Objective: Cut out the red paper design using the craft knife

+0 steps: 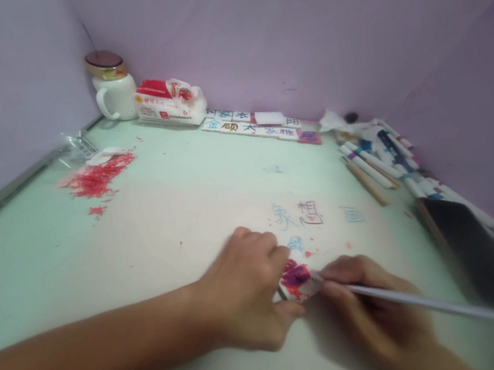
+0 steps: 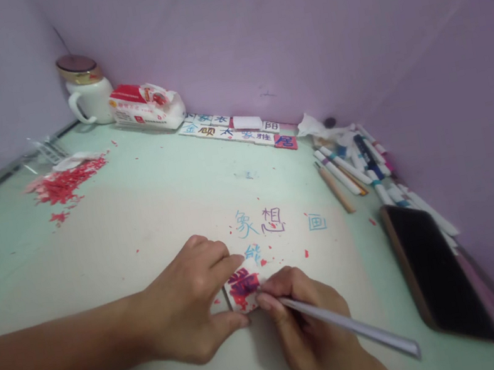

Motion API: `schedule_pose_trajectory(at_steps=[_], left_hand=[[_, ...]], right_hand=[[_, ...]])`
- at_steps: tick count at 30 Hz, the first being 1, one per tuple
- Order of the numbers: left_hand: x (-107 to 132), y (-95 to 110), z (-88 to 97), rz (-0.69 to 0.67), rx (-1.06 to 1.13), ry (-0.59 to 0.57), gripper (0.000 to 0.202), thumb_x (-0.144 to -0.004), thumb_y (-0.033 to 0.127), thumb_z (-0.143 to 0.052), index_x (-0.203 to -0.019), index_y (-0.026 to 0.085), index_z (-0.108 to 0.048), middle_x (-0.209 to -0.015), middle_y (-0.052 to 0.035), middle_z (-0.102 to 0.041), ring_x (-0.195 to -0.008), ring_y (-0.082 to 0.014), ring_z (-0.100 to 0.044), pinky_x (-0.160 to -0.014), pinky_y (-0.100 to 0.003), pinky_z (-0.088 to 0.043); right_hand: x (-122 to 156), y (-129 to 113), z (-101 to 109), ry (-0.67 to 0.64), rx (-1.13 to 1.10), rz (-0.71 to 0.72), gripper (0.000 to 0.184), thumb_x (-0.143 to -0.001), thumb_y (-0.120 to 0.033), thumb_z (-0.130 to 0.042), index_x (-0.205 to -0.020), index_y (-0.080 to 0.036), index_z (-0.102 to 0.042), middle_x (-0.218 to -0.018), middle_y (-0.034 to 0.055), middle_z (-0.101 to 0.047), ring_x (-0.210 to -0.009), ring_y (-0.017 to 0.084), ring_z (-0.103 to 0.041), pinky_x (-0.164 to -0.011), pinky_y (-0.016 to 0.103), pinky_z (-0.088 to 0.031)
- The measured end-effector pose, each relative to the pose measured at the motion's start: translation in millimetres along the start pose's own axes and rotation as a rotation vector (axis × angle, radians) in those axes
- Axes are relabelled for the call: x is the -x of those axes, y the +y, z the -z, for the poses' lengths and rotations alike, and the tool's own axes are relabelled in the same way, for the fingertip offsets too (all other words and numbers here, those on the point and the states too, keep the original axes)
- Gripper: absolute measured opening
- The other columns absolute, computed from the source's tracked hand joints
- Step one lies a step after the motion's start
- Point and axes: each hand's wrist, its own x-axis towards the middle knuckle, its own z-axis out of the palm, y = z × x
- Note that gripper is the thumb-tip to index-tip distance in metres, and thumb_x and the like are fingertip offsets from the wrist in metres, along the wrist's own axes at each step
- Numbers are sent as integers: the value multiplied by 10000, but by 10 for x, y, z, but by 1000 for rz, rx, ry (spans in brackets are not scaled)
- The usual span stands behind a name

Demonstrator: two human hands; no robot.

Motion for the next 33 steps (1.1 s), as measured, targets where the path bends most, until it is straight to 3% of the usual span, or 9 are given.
schedule_pose_trajectory(at_steps=[5, 14, 20, 24, 30, 33], left_hand=[[-5, 1, 6, 9, 3, -10, 341, -719, 364, -698, -922, 98, -631, -779, -72, -547, -721, -217, -509, -754, -385, -399], [-12, -2, -6, -1, 3, -9, 349, -726, 389, -699, -907, 99, -629, -779, -71, -544, -717, -216, -505, -763, -395, -406], [0, -7, -1, -4, 15, -3, 340, -727, 384, -704, -894, 97, -634, -777, -71, -543, -717, -213, -504, -751, -381, -401], [-1, -11, 0, -8, 16, 3, 361, -724, 382, -709, -922, 88, -641, -770, -66, -540, -709, -209, -503, -753, -379, -393], [-13, -6, -4, 1, 14, -7, 360, -706, 367, -723, -924, 93, -640, -770, -60, -543, -712, -209, -510, -746, -371, -386], [-4, -7, -3, 1, 13, -2, 353, -702, 364, -725, -916, 97, -639, -773, -60, -545, -715, -210, -508, -744, -369, -382]], right_hand=[[-35, -83, -61, 148, -45, -182, 182, -819, -316, -658, -670, -228, -603, -535, -25, -577, -439, 104, -451, -415, 236, -327], [-195, -127, 19, 131, -369, -622, 369, -770, -482, -695, -603, -190, -543, -442, -28, -536, -395, 80, -414, -401, 195, -288], [-214, -147, 14, 178, -454, -674, 380, -737, -485, -726, -619, -188, -520, -472, -30, -568, -387, 77, -447, -383, 174, -305], [-147, -126, -4, 169, -321, -573, 349, -797, -468, -674, -631, -187, -552, -465, -28, -557, -394, 74, -431, -400, 183, -314], [-60, 10, 18, 23, -100, -33, 147, -902, -225, -548, -756, -221, -563, -561, -51, -511, -458, 75, -416, -416, 180, -311], [-64, 50, 25, -39, -49, 94, 125, -910, -154, -500, -815, -224, -541, -628, -41, -527, -500, 83, -445, -448, 190, -345]])
